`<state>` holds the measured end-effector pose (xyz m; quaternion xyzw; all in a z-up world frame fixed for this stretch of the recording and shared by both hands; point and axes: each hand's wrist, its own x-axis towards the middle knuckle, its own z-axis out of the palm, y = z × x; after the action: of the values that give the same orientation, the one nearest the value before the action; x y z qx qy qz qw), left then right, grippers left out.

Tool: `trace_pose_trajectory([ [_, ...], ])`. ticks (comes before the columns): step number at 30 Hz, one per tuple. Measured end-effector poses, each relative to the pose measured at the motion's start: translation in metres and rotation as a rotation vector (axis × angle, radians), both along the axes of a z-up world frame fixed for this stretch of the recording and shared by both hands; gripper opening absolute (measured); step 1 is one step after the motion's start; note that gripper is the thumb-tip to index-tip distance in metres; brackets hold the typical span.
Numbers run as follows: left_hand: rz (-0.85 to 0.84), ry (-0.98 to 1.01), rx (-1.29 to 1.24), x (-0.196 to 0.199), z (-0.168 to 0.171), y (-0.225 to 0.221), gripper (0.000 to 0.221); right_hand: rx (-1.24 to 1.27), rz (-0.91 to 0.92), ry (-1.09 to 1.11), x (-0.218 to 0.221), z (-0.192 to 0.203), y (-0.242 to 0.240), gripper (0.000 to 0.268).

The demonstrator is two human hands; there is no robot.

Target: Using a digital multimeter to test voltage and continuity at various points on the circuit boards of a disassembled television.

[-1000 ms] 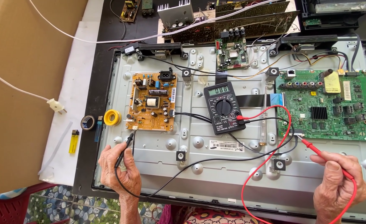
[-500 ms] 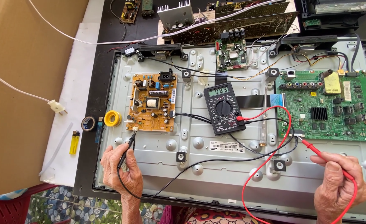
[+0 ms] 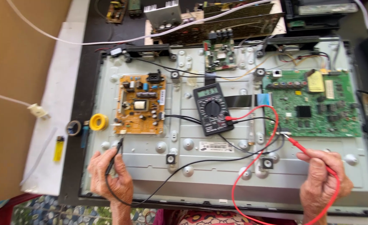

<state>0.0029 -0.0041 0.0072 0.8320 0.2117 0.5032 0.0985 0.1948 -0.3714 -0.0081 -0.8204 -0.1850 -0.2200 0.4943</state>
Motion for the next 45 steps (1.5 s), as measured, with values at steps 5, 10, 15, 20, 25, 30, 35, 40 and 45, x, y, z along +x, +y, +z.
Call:
trace_pose_trajectory([
  [5, 0.028, 0.099, -0.009, -0.006, 0.002, -0.007, 0.020, -0.020, -0.013, -0.010, 0.001, 0.021, 0.008, 0.021],
  [10, 0.061, 0.179, -0.017, -0.014, -0.007, -0.003, 0.020, -0.030, -0.021, -0.025, 0.003, 0.017, 0.006, 0.022],
  [15, 0.063, 0.197, -0.033, -0.016, -0.007, -0.003, 0.017, -0.032, -0.022, -0.044, 0.004, 0.013, 0.003, 0.023],
  [20, 0.097, 0.214, -0.054, -0.018, -0.008, -0.006, 0.014, -0.016, -0.027, -0.065, 0.004, 0.014, 0.005, 0.023],
  [25, 0.119, 0.207, -0.105, -0.020, -0.012, -0.006, 0.012, 0.009, 0.000, -0.094, 0.005, 0.018, 0.008, 0.024],
  [30, 0.121, 0.213, -0.108, -0.021, -0.012, -0.006, 0.014, -0.022, 0.008, -0.066, 0.006, 0.013, 0.006, 0.022],
  [35, 0.119, 0.203, -0.101, -0.021, -0.015, -0.004, 0.014, -0.028, 0.019, -0.061, 0.006, 0.012, 0.005, 0.021],
  [40, 0.138, 0.219, -0.074, -0.016, -0.010, -0.007, 0.012, -0.017, 0.023, -0.056, 0.005, 0.017, 0.005, 0.022],
  [45, 0.034, 0.029, -0.015, 0.001, 0.001, -0.005, 0.022, -0.064, -0.013, -0.041, -0.002, 0.016, 0.004, 0.019],
])
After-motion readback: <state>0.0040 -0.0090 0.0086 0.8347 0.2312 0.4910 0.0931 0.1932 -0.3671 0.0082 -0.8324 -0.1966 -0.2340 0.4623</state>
